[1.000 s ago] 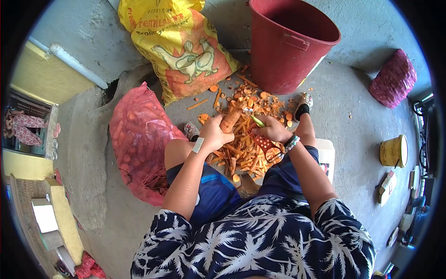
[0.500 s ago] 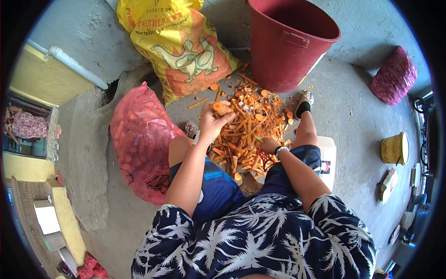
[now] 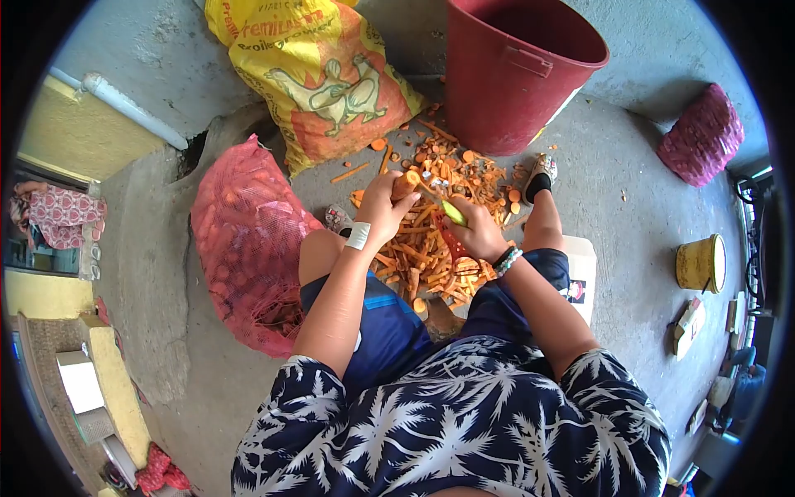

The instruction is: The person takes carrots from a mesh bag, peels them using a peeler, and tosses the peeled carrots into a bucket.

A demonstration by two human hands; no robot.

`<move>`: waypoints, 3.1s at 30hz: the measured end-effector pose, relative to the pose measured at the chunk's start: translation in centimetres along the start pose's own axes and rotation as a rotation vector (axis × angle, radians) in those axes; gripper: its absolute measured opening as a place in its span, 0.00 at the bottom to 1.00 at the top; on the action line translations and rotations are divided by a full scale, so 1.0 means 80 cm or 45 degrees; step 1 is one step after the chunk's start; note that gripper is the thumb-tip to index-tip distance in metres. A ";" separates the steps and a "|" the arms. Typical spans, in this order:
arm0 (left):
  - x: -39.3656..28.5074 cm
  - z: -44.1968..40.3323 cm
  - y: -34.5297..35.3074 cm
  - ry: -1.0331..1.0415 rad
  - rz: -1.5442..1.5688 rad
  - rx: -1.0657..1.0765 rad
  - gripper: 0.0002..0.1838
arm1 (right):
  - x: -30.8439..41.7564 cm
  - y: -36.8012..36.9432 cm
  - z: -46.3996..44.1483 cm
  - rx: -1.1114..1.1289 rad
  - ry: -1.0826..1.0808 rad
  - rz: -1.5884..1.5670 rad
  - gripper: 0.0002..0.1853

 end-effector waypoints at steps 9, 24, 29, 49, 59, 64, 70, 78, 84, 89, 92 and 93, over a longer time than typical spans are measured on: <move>-0.012 0.006 0.004 0.048 0.030 0.050 0.14 | -0.003 -0.009 -0.015 -0.029 -0.094 0.196 0.08; -0.015 0.004 0.011 0.113 0.183 0.068 0.14 | -0.020 -0.057 -0.018 -0.092 -0.096 -0.233 0.19; -0.025 0.000 0.008 0.163 0.243 0.114 0.13 | 0.077 -0.050 0.012 0.290 -0.362 0.220 0.41; -0.002 0.007 0.010 -0.107 0.218 0.068 0.20 | 0.029 -0.045 0.002 0.229 -0.037 0.261 0.14; -0.018 0.017 0.016 -0.135 0.049 0.212 0.18 | -0.054 -0.021 -0.045 0.115 0.302 0.278 0.09; -0.010 0.015 0.017 -0.054 0.211 0.154 0.19 | -0.206 0.028 -0.041 0.815 0.137 1.033 0.14; -0.008 0.002 0.006 0.206 0.484 -0.022 0.15 | -0.238 0.052 0.025 0.535 0.590 0.793 0.17; -0.023 0.003 -0.005 0.286 0.387 -0.107 0.15 | -0.191 0.034 0.018 -0.001 0.676 0.278 0.16; -0.009 0.004 -0.007 0.298 0.280 -0.102 0.18 | 0.036 -0.013 0.003 0.088 -0.408 -0.117 0.38; -0.020 0.000 -0.007 0.330 0.344 -0.114 0.16 | 0.094 -0.020 0.001 0.237 -0.500 0.388 0.46; -0.013 0.007 -0.007 0.282 0.307 -0.054 0.16 | 0.094 -0.015 0.004 0.201 -0.516 0.472 0.47; -0.008 0.009 -0.003 0.207 0.340 -0.035 0.16 | 0.093 -0.013 0.005 0.200 -0.513 0.466 0.47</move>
Point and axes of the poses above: each hand's wrist, its own z-axis away from the middle knuckle, its own y-axis out of the palm, x = y × z, the point moved 3 cm from there along -z, towards the middle knuckle, and after that the axes turned 2 degrees about -x, right-handed, at the moved point
